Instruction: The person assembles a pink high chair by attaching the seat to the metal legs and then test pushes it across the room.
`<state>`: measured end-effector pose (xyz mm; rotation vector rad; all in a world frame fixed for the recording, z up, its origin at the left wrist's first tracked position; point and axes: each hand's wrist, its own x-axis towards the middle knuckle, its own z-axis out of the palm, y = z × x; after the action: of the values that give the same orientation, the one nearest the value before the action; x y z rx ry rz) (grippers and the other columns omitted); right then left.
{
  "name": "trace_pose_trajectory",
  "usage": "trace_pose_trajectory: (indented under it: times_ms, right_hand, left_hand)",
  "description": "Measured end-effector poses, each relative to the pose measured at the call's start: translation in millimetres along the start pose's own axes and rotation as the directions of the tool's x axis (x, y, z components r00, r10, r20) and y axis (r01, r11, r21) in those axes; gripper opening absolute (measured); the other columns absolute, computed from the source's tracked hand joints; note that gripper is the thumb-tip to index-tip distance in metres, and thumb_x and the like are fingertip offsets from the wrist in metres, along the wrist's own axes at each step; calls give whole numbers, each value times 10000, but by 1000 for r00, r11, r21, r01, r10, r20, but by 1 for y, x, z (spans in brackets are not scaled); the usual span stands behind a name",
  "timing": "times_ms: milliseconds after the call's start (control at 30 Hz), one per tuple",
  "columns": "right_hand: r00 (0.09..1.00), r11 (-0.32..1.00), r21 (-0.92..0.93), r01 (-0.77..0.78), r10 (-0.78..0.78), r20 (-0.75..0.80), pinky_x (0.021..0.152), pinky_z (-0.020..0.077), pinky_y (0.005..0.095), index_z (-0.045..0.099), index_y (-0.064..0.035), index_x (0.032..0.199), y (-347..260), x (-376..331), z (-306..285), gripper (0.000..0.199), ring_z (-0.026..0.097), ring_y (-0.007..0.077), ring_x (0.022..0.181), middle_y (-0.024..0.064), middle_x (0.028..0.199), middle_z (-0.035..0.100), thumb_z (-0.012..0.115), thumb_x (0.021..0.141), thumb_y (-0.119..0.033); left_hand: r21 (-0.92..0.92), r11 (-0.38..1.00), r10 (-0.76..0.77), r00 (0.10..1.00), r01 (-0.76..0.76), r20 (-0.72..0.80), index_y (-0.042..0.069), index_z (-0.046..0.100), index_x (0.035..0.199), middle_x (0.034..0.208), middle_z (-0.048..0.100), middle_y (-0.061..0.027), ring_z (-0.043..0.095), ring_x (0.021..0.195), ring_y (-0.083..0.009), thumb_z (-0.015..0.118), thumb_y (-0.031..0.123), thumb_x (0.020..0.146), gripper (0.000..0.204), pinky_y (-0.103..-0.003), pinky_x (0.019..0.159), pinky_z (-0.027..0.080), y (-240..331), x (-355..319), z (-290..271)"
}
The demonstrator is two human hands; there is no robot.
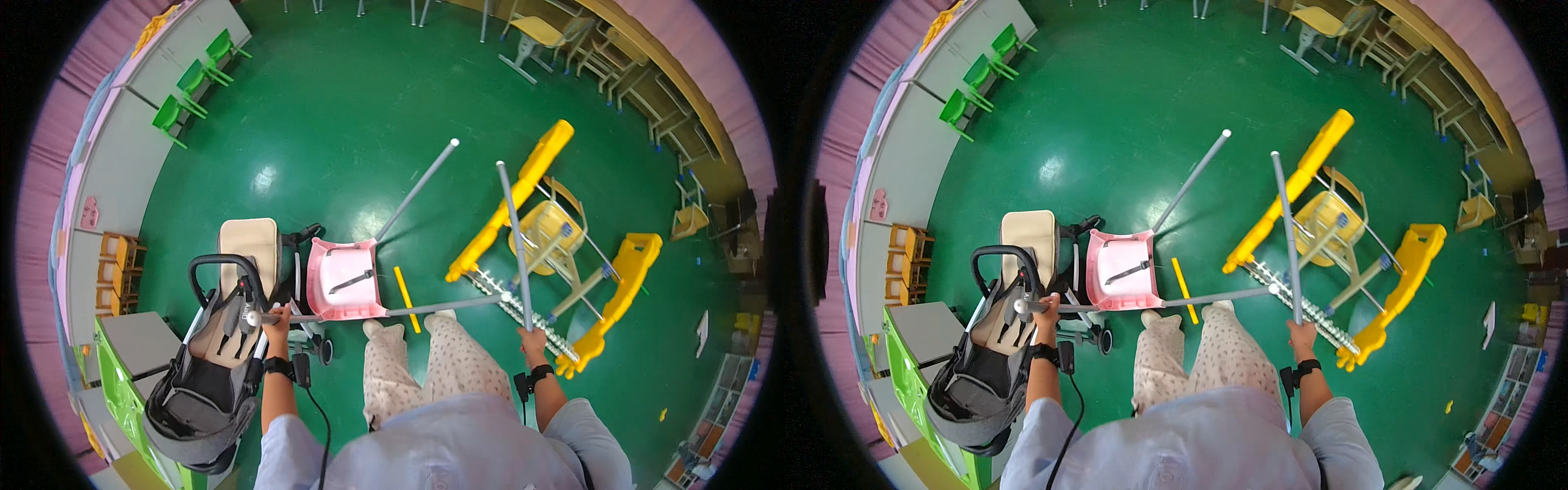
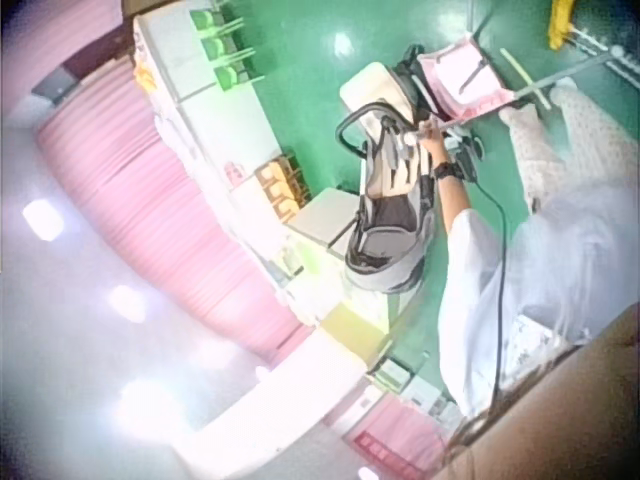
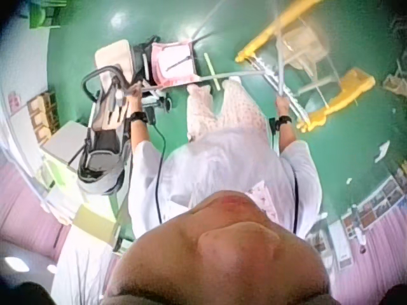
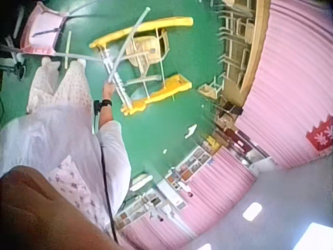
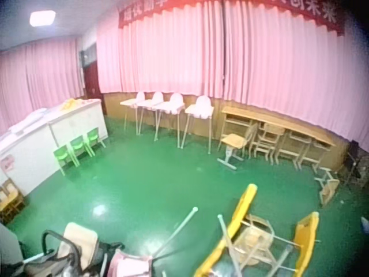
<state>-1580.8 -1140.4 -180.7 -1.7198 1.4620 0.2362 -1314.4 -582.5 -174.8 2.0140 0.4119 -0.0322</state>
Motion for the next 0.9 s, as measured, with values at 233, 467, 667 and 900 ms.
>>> trace_pose_trajectory:
  times_ms: [233, 467, 667, 900]
  right_hand:
    - [983, 994, 103, 21, -2, -182, 330, 398, 307, 534, 60, 660, 1, -30, -114, 270, 493, 170, 348, 92, 482, 498, 618, 639, -196]
    - [956, 957, 133, 257, -231, -180, 286, 342, 277, 475, 23, 623, -45, -6, -155, 218, 430, 150, 297, 56, 431, 441, 600, 665, -152]
    - [918, 910, 123, 396, -396, -31, 300, 361, 279, 475, 10, 584, -110, -3, -129, 216, 449, 151, 306, 55, 428, 445, 590, 669, -153]
    - [717, 810, 132, 571, -570, 401, 271, 333, 254, 452, -25, 574, -185, -30, -60, 233, 430, 131, 285, 36, 406, 424, 598, 699, -155]
  left_hand:
    - [232, 918, 307, 947, -322, 98, 54, 603, 880, 679, 595, -123, 558, 560, -239, 658, 254, 709, 269, -333, 541, 446, -87, -74, -20]
    - [465, 766, 170, 838, -444, 519, 117, 555, 1038, 837, 543, -177, 537, 799, -331, 730, 205, 593, 486, -379, 700, 438, -43, -148, 18]
    - [558, 828, -468, 624, 61, 626, 168, 504, 1148, 854, 598, -100, 567, 685, -176, 641, 347, 714, 488, -296, 602, 454, -9, -176, 17]
    - [371, 885, 82, 878, -282, 472, 8, 576, 904, 825, 592, -182, 565, 766, -281, 515, 256, 806, 273, -369, 682, 441, 42, -118, 25]
